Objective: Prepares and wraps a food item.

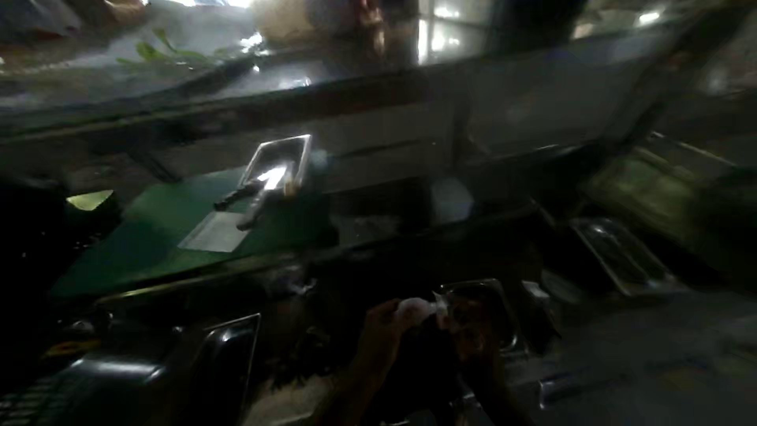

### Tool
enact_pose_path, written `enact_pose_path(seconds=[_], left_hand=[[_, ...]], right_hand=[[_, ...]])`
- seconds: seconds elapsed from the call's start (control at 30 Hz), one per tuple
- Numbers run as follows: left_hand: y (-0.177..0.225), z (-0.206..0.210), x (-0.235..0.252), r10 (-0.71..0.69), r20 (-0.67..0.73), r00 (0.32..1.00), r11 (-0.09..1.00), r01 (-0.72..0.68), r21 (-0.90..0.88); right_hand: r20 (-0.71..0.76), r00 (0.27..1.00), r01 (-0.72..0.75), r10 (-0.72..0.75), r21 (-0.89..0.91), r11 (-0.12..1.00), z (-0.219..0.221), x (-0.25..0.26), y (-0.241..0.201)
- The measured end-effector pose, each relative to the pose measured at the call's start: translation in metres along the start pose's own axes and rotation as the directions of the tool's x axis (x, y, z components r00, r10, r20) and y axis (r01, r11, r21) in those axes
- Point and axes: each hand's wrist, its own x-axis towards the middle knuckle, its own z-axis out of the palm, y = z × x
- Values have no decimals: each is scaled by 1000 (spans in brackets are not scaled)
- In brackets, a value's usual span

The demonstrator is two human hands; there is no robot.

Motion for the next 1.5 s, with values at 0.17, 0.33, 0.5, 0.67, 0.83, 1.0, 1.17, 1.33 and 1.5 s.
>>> enact_pose_path(seconds=[0.17,0.33,0.5,0.67,0.83,1.0,1.17,1.33,1.5], left_hand=[[-19,38,-29,-46,48,998,996,50,-76],[-22,48,-46,117,-83,990,942,-84,326],[-19,43,-56,162,-195,967,848,-35,529],[-16,31,-60,171,-230,958,668,59,742],[-41,8,-38,-33,-195,980,662,168,730],[-86,-15,-22,-45,-20,999,813,49,581],[-99,-16,-13,-87,-46,995,791,97,604],[-107,-21,-5,-229,15,973,725,160,670],[-112,-33,-1,-153,41,987,897,122,424]], right_hand=[[183,963,-222,199,112,969,-17,-22,-14],[281,933,-297,224,256,920,-23,-30,-14],[297,927,-310,231,254,916,-32,-31,-14],[227,970,-92,89,5,996,-18,-37,-15],[285,934,-245,214,78,966,7,-34,-4],[453,678,-706,579,180,685,26,-27,21],[370,870,-213,326,-314,925,45,-30,30],[271,914,-193,300,-360,913,56,-35,37],[214,895,-373,393,-126,919,46,-26,33]])
